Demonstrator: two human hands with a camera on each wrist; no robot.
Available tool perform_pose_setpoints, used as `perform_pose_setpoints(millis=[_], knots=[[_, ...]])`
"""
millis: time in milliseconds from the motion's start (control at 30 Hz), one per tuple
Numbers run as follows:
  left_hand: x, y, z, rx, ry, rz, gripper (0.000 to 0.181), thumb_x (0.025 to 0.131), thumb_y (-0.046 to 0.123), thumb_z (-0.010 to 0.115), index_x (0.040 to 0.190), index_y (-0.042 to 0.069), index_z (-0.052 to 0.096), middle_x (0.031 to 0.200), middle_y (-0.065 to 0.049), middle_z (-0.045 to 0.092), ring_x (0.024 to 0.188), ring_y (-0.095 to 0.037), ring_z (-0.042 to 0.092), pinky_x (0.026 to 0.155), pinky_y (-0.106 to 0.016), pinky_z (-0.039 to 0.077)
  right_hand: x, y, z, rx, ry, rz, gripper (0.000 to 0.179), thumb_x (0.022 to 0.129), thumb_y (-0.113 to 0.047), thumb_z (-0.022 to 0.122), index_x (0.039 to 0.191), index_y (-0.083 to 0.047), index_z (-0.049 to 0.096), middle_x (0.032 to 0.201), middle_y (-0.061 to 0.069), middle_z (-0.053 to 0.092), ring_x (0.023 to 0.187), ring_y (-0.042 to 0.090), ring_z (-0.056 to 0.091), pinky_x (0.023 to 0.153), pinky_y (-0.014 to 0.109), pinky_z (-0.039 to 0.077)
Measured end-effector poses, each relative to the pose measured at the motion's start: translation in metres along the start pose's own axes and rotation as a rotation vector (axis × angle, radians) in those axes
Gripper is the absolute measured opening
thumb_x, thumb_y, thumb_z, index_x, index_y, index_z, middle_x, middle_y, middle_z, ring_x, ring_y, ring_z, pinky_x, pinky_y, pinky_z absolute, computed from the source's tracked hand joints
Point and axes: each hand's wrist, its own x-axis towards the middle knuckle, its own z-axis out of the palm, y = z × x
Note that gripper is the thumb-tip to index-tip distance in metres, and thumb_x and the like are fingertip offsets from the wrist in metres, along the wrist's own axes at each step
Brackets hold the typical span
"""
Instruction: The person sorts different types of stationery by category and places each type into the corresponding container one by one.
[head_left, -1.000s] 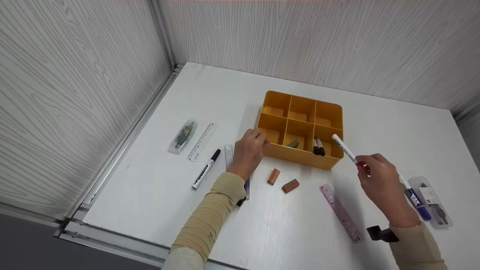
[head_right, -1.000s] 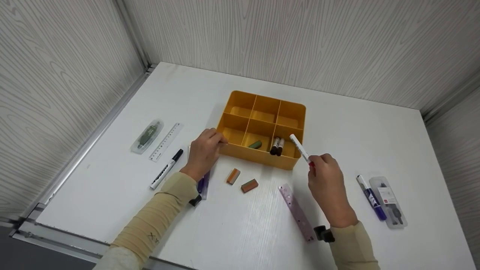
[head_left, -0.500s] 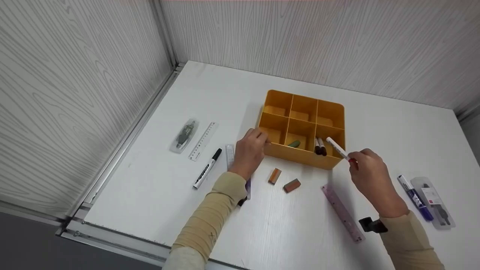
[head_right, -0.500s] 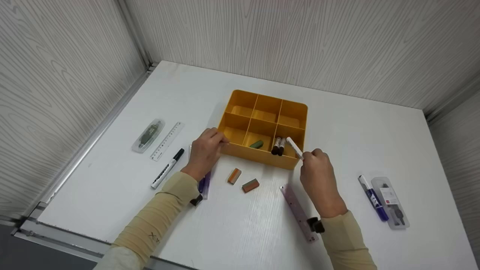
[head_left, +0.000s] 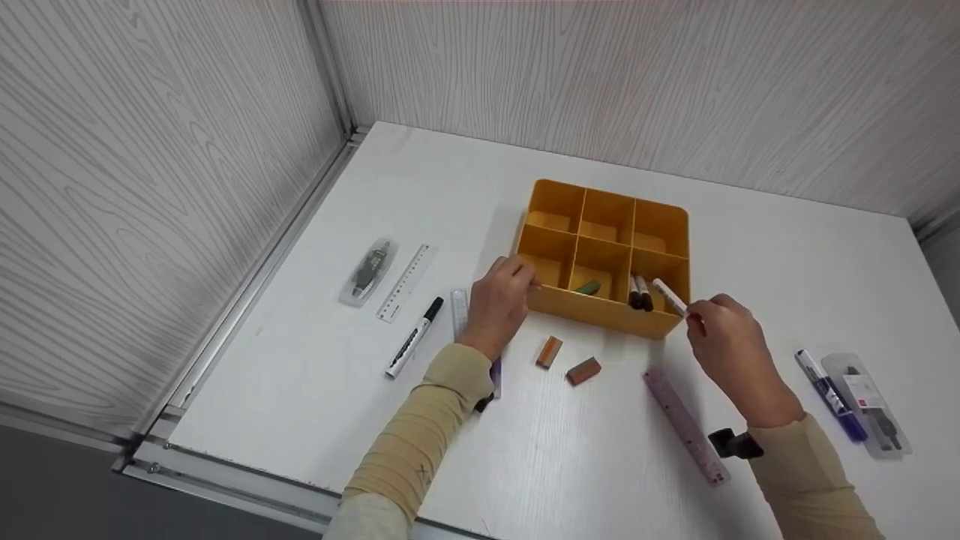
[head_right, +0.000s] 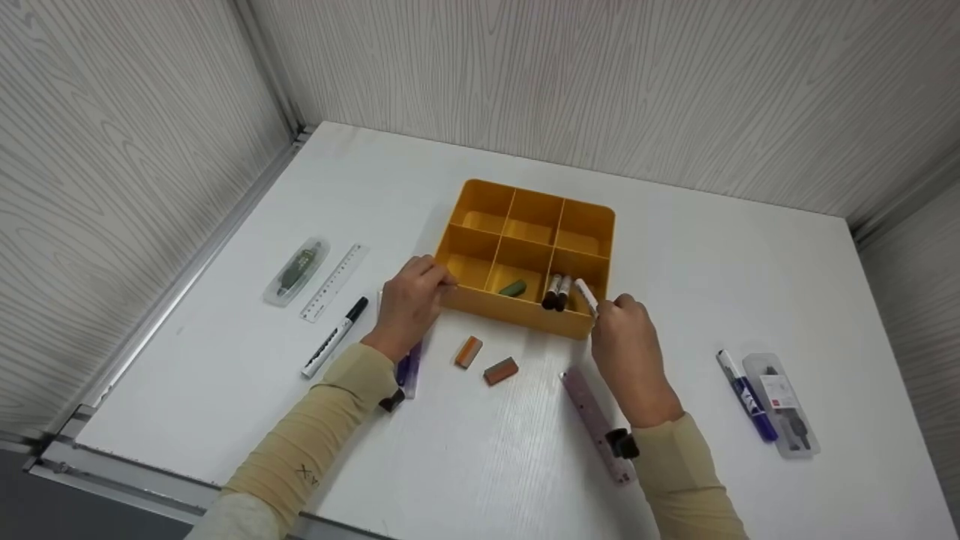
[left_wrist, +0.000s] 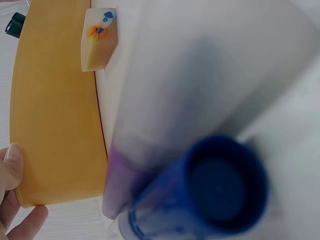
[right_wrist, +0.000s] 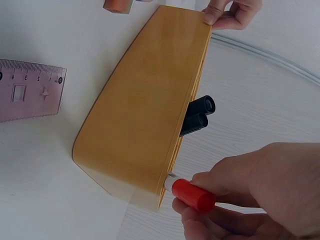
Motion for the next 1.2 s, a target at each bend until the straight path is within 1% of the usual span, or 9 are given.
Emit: perform_pose_setpoints(millis=[33, 267, 433, 500, 733, 833, 967, 1067, 1200], knots=[[0.0, 0.0, 0.0, 0.004, -0.001, 0.0, 0.004, 0.093, 0.015, 0.068, 0.091, 0.013, 0.067, 0.098, 0.001, 0.063, 0.092, -0.013, 0.061, 0.073, -0.023, 0.056, 0.0, -0.001, 0.001, 0.004, -0.002, 0.004, 0.015, 0.09, 0.005, 0.059, 0.1, 0.011, 0.069, 0.093, 0.025, 0.06, 0.08, 0.036, 0.061, 0.067, 0.05, 0.058], [0.0, -0.001, -0.001, 0.018, 0.001, -0.003, 0.004, 0.092, 0.012, 0.07, 0.088, 0.014, 0.068, 0.094, 0.001, 0.061, 0.09, -0.013, 0.061, 0.071, -0.024, 0.057, 0.006, -0.005, 0.005, 0.035, 0.045, -0.046, 0.012, 0.09, 0.008, 0.061, 0.097, 0.012, 0.069, 0.092, 0.027, 0.062, 0.081, 0.041, 0.066, 0.064, 0.049, 0.058], [0.0, 0.0, -0.001, 0.014, -0.014, -0.009, 0.004, 0.092, 0.011, 0.069, 0.09, 0.014, 0.068, 0.095, 0.001, 0.061, 0.091, -0.013, 0.061, 0.074, -0.023, 0.057, 0.012, -0.006, 0.008, 0.046, 0.042, -0.04, 0.011, 0.091, 0.004, 0.063, 0.096, 0.011, 0.071, 0.091, 0.025, 0.062, 0.076, 0.034, 0.065, 0.061, 0.043, 0.055], [0.0, 0.001, -0.002, 0.014, -0.018, -0.009, 0.004, 0.093, 0.011, 0.068, 0.091, 0.014, 0.069, 0.095, 0.001, 0.061, 0.092, -0.013, 0.061, 0.075, -0.022, 0.057, 0.013, -0.005, 0.009, 0.053, 0.046, -0.052, 0.011, 0.091, 0.003, 0.063, 0.096, 0.011, 0.071, 0.09, 0.024, 0.062, 0.075, 0.032, 0.064, 0.06, 0.041, 0.054], [0.001, 0.002, -0.002, 0.011, -0.024, -0.013, 0.004, 0.093, 0.01, 0.068, 0.09, 0.014, 0.067, 0.095, 0.001, 0.061, 0.092, -0.013, 0.061, 0.075, -0.022, 0.057, 0.011, -0.001, 0.018, 0.065, 0.102, -0.151, 0.009, 0.087, 0.009, 0.065, 0.095, 0.009, 0.07, 0.092, 0.022, 0.064, 0.08, 0.034, 0.066, 0.065, 0.046, 0.057], [0.002, 0.002, -0.002, 0.006, -0.023, -0.013, 0.005, 0.093, 0.01, 0.068, 0.091, 0.014, 0.067, 0.096, 0.001, 0.062, 0.091, -0.013, 0.061, 0.075, -0.022, 0.057, 0.01, 0.0, 0.022, 0.065, 0.133, -0.206, 0.014, 0.085, 0.01, 0.067, 0.099, 0.01, 0.069, 0.094, 0.022, 0.064, 0.083, 0.035, 0.066, 0.068, 0.046, 0.058], [0.002, 0.002, -0.003, -0.013, -0.029, -0.014, 0.004, 0.094, 0.011, 0.067, 0.092, 0.014, 0.068, 0.097, 0.001, 0.062, 0.091, -0.013, 0.06, 0.076, -0.022, 0.057, 0.009, 0.003, 0.027, 0.081, 0.161, -0.27, 0.02, 0.086, 0.012, 0.065, 0.106, 0.011, 0.066, 0.099, 0.022, 0.065, 0.087, 0.034, 0.068, 0.071, 0.046, 0.059], [0.001, 0.002, -0.002, -0.014, -0.03, -0.017, 0.003, 0.094, 0.012, 0.066, 0.092, 0.014, 0.068, 0.097, 0.001, 0.062, 0.091, -0.013, 0.06, 0.076, -0.022, 0.057, 0.008, 0.005, 0.03, 0.098, 0.169, -0.288, 0.021, 0.088, 0.014, 0.062, 0.108, 0.011, 0.066, 0.101, 0.022, 0.066, 0.087, 0.034, 0.068, 0.07, 0.046, 0.059], [-0.002, 0.0, 0.0, 0.011, 0.003, -0.006, 0.003, 0.092, 0.014, 0.069, 0.09, 0.014, 0.067, 0.096, 0.001, 0.062, 0.091, -0.013, 0.061, 0.074, -0.022, 0.057, 0.005, 0.008, 0.036, 0.1, 0.162, -0.303, 0.025, 0.089, 0.014, 0.059, 0.113, 0.013, 0.064, 0.105, 0.025, 0.067, 0.092, 0.037, 0.069, 0.072, 0.046, 0.059]])
